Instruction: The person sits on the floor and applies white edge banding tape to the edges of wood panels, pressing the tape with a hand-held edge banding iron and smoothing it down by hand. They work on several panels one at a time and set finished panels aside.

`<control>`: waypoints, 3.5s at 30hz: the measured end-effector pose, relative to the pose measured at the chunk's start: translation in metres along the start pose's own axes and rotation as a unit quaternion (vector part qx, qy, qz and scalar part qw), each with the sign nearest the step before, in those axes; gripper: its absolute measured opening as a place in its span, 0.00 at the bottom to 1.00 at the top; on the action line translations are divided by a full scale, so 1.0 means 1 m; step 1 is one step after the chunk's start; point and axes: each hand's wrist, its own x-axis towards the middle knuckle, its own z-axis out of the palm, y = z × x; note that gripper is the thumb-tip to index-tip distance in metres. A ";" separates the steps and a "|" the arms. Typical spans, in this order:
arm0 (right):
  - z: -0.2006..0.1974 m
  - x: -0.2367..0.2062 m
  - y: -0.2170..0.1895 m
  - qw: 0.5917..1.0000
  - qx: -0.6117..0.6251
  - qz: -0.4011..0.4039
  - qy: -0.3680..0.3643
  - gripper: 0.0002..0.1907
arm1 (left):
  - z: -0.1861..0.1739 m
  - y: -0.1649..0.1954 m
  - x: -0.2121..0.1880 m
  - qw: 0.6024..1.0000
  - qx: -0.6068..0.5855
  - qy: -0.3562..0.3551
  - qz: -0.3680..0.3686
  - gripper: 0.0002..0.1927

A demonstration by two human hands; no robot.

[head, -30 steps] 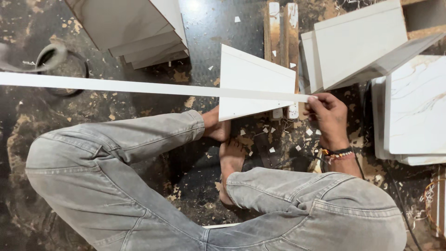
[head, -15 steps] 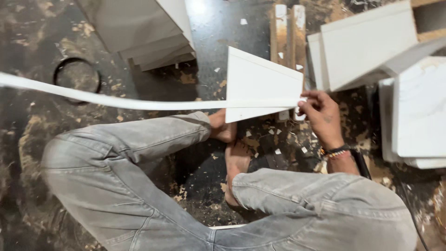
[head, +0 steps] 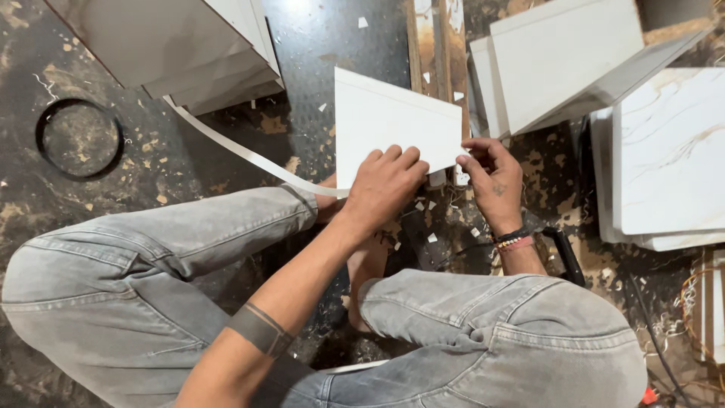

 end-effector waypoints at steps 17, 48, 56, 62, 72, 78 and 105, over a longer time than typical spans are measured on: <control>-0.070 -0.037 0.073 0.980 0.114 0.108 0.121 0.08 | -0.007 -0.005 0.010 0.999 -0.011 0.022 0.038 0.06; -0.151 -0.072 0.063 0.941 -0.264 0.193 -0.092 0.28 | 0.002 0.005 0.004 0.994 -0.066 0.075 -0.035 0.09; -0.088 -0.021 -0.059 0.968 -0.226 0.029 -0.105 0.27 | 0.005 0.005 0.004 0.993 -0.068 0.085 -0.037 0.10; -0.056 0.004 -0.092 0.908 -0.400 -0.028 -0.120 0.24 | 0.004 0.006 0.004 0.992 -0.080 0.092 -0.043 0.11; -0.039 0.012 -0.102 0.903 -0.401 -0.044 -0.148 0.24 | 0.000 0.006 -0.004 0.996 0.001 0.082 -0.029 0.04; -0.025 0.013 -0.112 0.901 -0.394 -0.070 -0.169 0.22 | -0.003 0.000 -0.018 0.996 0.034 0.085 -0.009 0.02; -0.040 0.032 -0.099 0.890 -0.417 -0.076 -0.169 0.22 | -0.023 -0.015 -0.052 0.990 0.069 0.122 -0.029 0.05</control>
